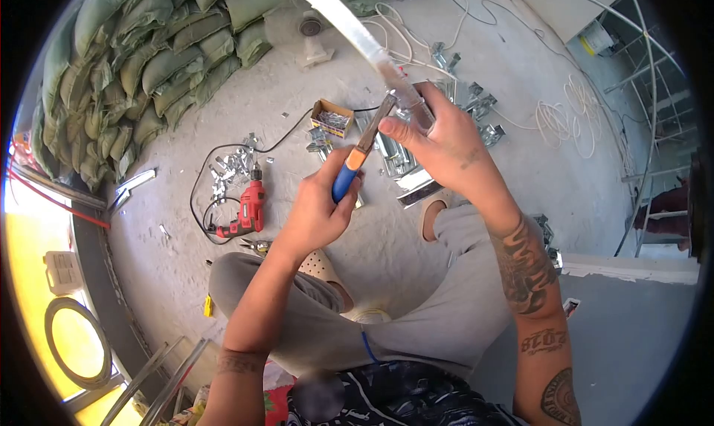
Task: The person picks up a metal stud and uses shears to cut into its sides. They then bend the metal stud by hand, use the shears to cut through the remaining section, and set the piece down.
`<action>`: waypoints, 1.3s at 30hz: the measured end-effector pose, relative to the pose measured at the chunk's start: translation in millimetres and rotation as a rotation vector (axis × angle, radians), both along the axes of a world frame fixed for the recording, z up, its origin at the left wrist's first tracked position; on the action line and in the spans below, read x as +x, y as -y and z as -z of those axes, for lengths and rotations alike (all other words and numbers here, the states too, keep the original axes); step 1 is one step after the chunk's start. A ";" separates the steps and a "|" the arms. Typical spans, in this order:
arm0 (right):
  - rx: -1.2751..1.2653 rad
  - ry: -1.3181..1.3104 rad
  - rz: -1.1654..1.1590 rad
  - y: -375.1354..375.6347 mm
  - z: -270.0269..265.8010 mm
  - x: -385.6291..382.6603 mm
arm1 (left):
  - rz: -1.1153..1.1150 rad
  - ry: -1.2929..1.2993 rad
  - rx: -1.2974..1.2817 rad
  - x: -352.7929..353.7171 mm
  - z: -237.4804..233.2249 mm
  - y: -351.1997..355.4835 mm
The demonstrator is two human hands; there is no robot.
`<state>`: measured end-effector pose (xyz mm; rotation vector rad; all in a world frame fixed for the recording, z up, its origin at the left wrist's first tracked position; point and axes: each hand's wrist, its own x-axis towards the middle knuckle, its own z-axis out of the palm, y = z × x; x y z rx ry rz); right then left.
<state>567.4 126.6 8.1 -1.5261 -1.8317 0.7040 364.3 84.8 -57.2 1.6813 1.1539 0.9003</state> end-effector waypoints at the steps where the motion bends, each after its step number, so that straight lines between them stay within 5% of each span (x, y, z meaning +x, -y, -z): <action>1: -0.034 -0.027 -0.012 -0.5 -1.2 1.1 | 0.000 0.001 0.001 -0.2 0.0 0.5; 16: -0.150 -0.024 -0.099 -3.4 1.6 13.3 | 0.035 -0.101 -0.004 -4.8 -7.2 2.9; 27: -0.114 0.030 -0.101 -5.4 5.1 14.5 | -0.028 -0.134 0.261 -3.2 11.5 -2.6; 34: 0.029 0.139 -0.015 -2.2 9.8 12.1 | -0.021 -0.213 -0.018 1.2 -0.1 -1.1; 39: -0.059 0.032 -0.057 -2.9 -0.2 10.8 | -0.050 -0.096 0.231 3.0 7.8 0.2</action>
